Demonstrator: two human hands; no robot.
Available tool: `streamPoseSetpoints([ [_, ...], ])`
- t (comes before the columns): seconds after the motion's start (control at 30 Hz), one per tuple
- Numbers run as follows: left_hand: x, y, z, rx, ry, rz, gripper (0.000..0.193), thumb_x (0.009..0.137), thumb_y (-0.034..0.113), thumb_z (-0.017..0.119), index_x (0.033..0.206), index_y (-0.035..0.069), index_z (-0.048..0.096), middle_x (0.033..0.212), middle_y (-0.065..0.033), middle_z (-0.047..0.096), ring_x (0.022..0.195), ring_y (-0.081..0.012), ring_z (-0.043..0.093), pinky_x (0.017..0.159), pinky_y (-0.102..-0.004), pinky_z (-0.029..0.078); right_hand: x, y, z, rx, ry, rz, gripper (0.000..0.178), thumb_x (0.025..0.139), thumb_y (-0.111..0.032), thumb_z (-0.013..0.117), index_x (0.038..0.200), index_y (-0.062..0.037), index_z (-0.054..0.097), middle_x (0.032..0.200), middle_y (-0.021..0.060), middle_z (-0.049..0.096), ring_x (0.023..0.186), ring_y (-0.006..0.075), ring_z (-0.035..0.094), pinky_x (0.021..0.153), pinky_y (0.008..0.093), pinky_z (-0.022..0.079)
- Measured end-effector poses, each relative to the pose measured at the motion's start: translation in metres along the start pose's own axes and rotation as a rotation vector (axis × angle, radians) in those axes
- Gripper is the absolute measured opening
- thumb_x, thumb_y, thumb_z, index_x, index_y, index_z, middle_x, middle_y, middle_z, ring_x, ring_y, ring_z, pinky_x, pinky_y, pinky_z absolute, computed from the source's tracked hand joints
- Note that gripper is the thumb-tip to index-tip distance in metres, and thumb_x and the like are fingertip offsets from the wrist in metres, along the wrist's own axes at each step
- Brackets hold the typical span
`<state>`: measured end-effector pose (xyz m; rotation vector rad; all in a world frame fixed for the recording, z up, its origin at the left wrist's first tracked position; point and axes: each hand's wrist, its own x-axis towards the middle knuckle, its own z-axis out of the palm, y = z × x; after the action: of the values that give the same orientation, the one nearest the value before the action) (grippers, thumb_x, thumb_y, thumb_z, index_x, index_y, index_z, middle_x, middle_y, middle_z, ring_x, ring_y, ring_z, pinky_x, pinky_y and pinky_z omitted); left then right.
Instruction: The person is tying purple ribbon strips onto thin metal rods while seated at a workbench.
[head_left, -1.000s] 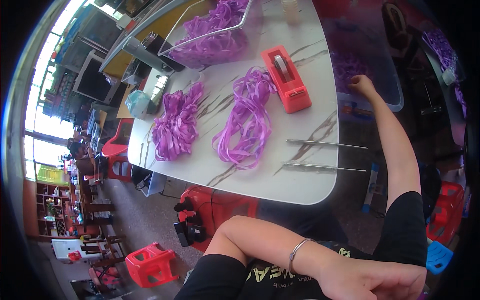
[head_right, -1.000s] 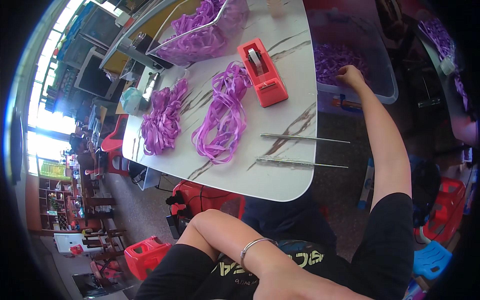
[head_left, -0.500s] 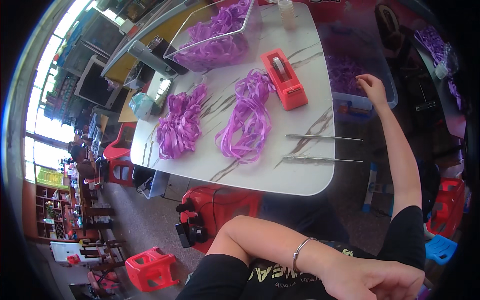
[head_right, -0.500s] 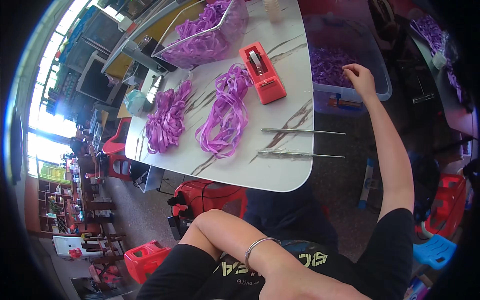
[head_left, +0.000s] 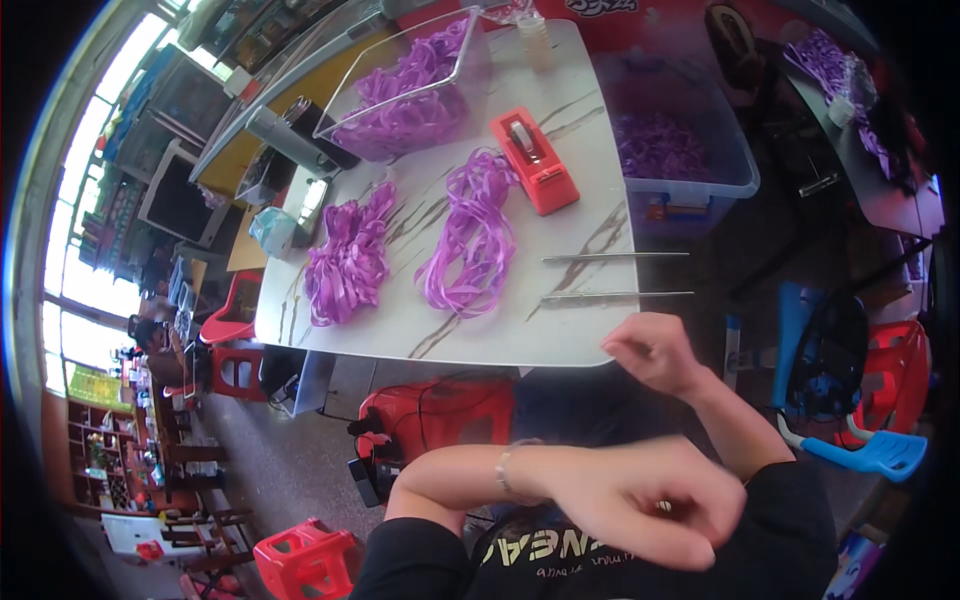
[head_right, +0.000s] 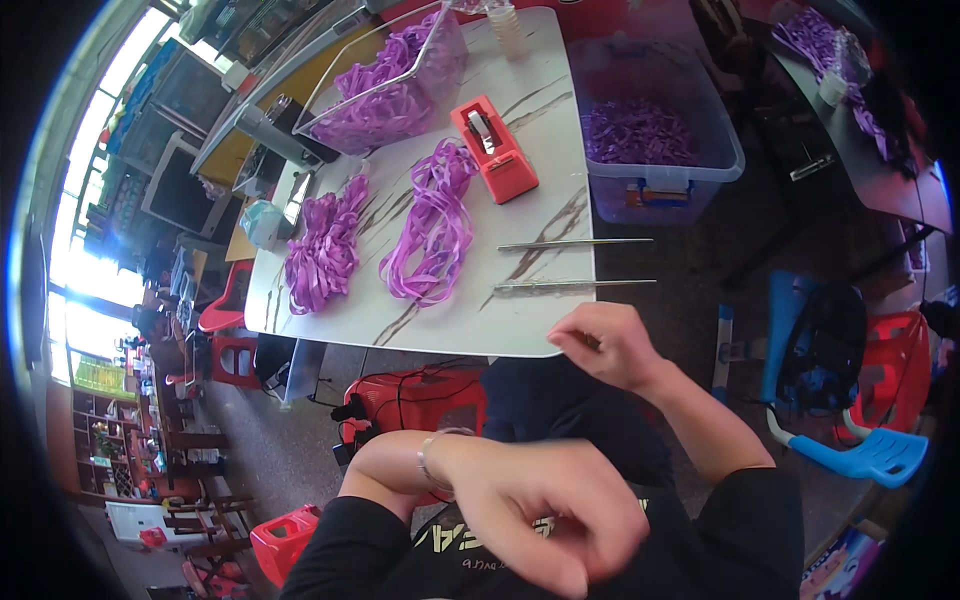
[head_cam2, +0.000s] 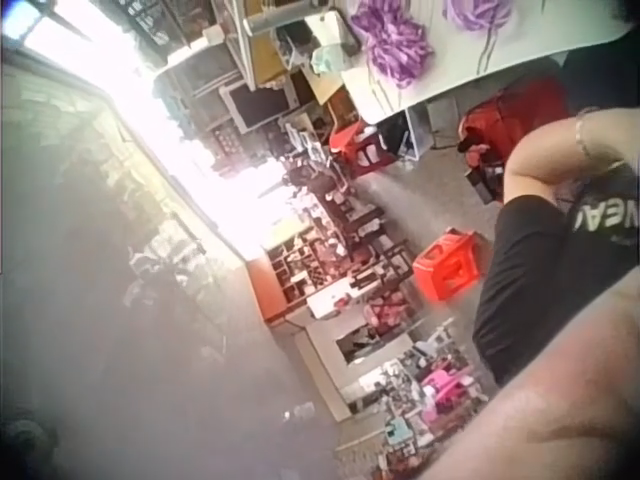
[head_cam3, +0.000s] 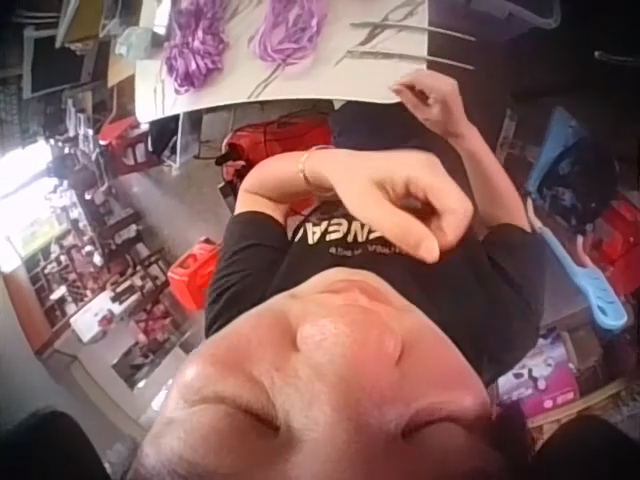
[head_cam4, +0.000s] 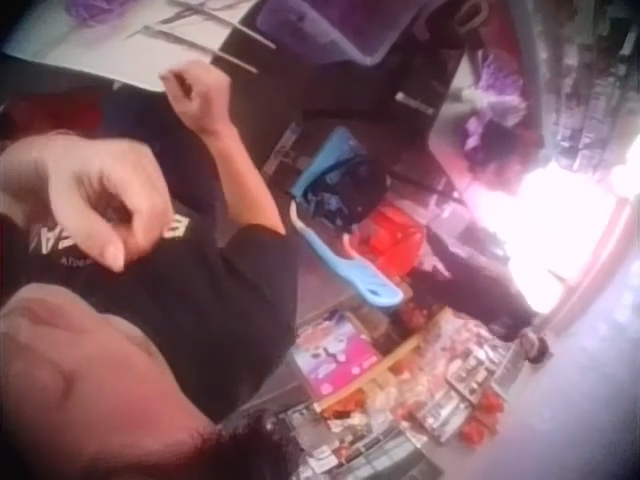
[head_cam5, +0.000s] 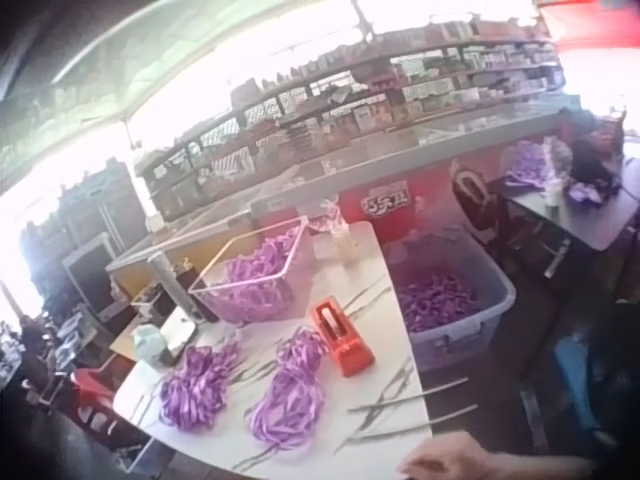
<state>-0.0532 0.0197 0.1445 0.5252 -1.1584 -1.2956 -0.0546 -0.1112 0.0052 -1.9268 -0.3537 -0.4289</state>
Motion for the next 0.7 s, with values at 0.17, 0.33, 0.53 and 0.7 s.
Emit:
streamPoseSetpoints([
  [0.17, -0.068, 0.02, 0.012, 0.899, 0.422, 1.142, 0.021, 0.079, 0.016, 0.062, 0.095, 0.004, 0.053, 0.082, -0.0057, 0.059, 0.071, -0.0146, 0.057, 0.069, -0.0293, 0.046, 0.001, 0.001, 0.007, -0.152, 0.103, -0.124, 0.006, 0.071, -0.005, 0.066, 0.074, -0.0065, 0.061, 0.068, 0.006, 0.059, 0.061, 0.0224, 0.059, 0.054, 0.0298, 0.045],
  [0.33, -0.039, 0.053, 0.062, 1.606, 0.535, 1.858, 0.034, 0.093, 0.027, 0.045, 0.117, 0.003, 0.043, 0.097, -0.0086, 0.058, 0.087, -0.02, 0.054, 0.078, -0.0323, 0.042, 0.01, 0.0, 0.019, -0.234, 0.011, -0.143, 0.009, 0.073, -0.014, 0.065, 0.071, -0.0098, 0.058, 0.065, 0.0051, 0.056, 0.062, 0.0238, 0.058, 0.053, 0.0334, 0.044],
  [0.53, -0.07, 0.047, 0.087, 1.364, 0.099, 1.746, 0.037, 0.093, 0.03, 0.044, 0.122, 0.008, 0.044, 0.113, -0.0082, 0.055, 0.106, -0.0203, 0.049, 0.091, -0.0355, 0.037, 0.015, 0.003, 0.032, -0.281, 0.049, -0.157, 0.011, 0.073, -0.018, 0.065, 0.069, -0.0119, 0.057, 0.065, 0.0018, 0.056, 0.063, 0.022, 0.058, 0.052, 0.0328, 0.043],
  [0.7, -0.078, 0.041, 0.092, 1.457, 0.103, 1.811, 0.036, 0.092, 0.029, 0.046, 0.119, 0.006, 0.05, 0.126, -0.0079, 0.049, 0.12, -0.0209, 0.04, 0.101, -0.0412, 0.031, 0.012, 0.005, 0.033, -0.276, 0.063, -0.165, 0.01, 0.072, -0.018, 0.066, 0.069, -0.012, 0.058, 0.064, 0.0019, 0.056, 0.062, 0.0216, 0.058, 0.052, 0.0327, 0.043],
])
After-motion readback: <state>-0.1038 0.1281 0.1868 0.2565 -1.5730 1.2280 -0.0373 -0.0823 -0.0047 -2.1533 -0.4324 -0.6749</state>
